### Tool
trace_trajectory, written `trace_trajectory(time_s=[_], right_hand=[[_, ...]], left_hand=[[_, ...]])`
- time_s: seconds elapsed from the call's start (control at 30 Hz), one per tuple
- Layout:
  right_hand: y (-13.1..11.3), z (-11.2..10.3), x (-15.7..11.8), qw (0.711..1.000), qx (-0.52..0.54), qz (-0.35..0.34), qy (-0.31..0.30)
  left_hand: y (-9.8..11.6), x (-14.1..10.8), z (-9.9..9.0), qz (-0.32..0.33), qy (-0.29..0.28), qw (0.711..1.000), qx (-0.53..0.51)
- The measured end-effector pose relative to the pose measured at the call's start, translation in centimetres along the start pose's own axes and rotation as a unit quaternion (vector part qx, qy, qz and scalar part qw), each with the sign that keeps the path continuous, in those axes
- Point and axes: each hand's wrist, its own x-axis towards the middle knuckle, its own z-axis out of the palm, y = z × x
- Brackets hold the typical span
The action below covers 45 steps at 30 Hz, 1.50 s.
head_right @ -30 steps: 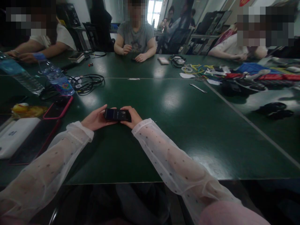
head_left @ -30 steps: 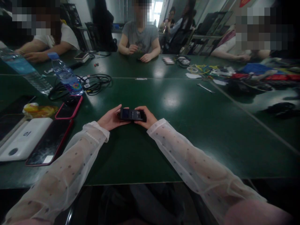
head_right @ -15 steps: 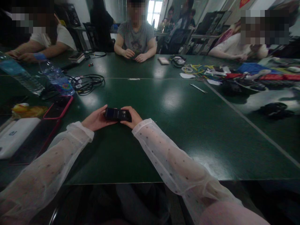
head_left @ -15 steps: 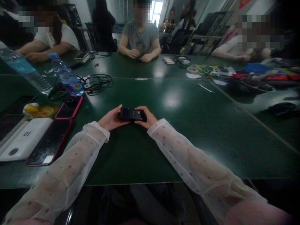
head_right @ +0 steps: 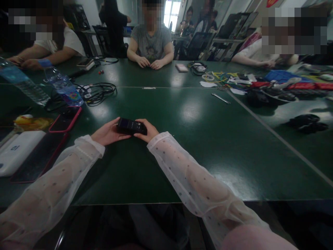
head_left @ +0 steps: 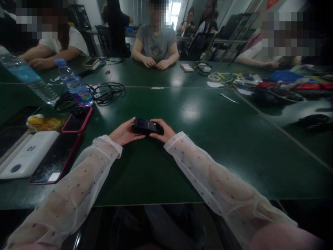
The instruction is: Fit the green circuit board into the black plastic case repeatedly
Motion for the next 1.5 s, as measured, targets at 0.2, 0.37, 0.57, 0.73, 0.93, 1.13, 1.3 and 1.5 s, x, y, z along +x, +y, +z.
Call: trace_trajectory(time_s=[0.2,0.37,0.57,0.73,0.93,1.13,1.3,1.5], right_hand=[[0.6,0.0,0.4,0.996,0.087,0.021,0.027],[0.8,-0.7,1.0,0.981,0.178,0.047,0.054],[1.7,-3.8,1.4,0.978,0.154,0.074,0.118],[2.5,-5.5,1.2,0.983,0.006,0.047,0.179],[3.8,-4.5,0.8,0.985,-0.103,0.041,0.134],[4.3,-3.9,0.8,0.981,-0.168,0.04,0.089],[4.0,-4.0,0.8,0.981,-0.173,0.044,0.082],[4.4,-4.0,0.8,0.98,-0.179,0.043,0.071]], left_hand=[[0.1,0.1,-0.1,-0.001,-0.015,1.0,-0.002],[0.2,0.1,0.0,-0.01,-0.016,1.0,0.002],[0.3,-0.1,0.5,-0.02,-0.006,1.0,0.005],[0.2,-0.3,1.0,-0.006,0.02,0.999,0.029],[0.0,-0.4,1.0,0.006,0.004,0.998,0.065],[0.0,-0.4,1.0,0.009,-0.002,0.997,0.073],[0.0,-0.4,1.1,0.008,0.0,0.997,0.074],[-0.1,-0.4,1.5,0.018,0.037,0.995,0.089]])
